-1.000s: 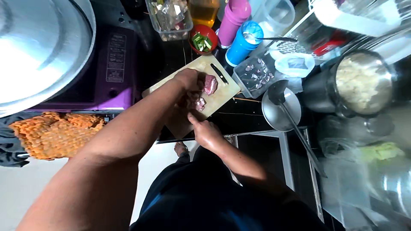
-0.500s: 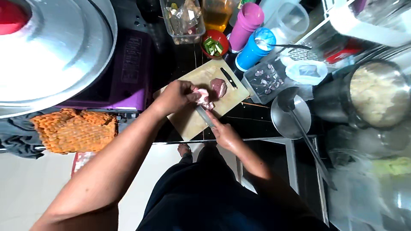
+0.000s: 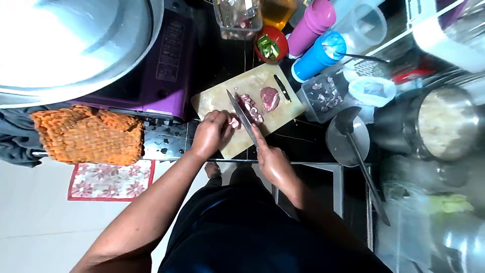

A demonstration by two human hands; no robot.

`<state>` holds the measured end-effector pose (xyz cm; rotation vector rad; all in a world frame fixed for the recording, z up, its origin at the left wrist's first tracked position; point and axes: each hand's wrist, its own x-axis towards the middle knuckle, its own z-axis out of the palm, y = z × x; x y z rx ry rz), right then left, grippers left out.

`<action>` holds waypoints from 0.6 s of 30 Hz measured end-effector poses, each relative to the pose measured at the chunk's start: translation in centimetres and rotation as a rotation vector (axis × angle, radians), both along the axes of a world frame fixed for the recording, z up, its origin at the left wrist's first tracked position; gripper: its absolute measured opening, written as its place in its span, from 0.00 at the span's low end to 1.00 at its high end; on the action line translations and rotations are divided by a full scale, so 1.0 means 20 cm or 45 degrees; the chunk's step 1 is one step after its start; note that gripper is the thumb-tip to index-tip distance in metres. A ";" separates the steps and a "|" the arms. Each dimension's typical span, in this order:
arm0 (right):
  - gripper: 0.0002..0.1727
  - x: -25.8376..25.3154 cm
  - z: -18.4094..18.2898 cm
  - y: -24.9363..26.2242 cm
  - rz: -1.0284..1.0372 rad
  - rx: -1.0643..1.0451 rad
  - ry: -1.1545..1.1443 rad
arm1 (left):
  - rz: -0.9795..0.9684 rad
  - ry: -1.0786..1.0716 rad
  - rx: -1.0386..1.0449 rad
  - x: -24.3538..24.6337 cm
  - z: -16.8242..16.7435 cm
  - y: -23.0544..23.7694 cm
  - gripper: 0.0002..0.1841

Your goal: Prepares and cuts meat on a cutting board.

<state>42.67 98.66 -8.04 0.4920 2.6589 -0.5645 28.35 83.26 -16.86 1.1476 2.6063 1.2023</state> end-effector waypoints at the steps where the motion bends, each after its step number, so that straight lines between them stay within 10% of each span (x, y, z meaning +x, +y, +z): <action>1: 0.40 0.00 0.00 0.00 -0.005 0.001 0.026 | -0.026 0.103 0.024 0.01 -0.02 0.00 0.07; 7: 0.40 -0.01 0.00 0.04 -0.029 -0.071 -0.208 | -0.339 0.320 0.083 0.09 -0.08 -0.05 0.08; 11: 0.40 -0.01 -0.03 0.07 -0.027 -0.164 -0.181 | -0.114 0.087 0.052 0.13 -0.07 -0.03 0.18; 18: 0.41 -0.03 0.00 0.05 0.017 0.014 -0.078 | -0.011 0.163 0.001 0.05 -0.06 0.00 0.07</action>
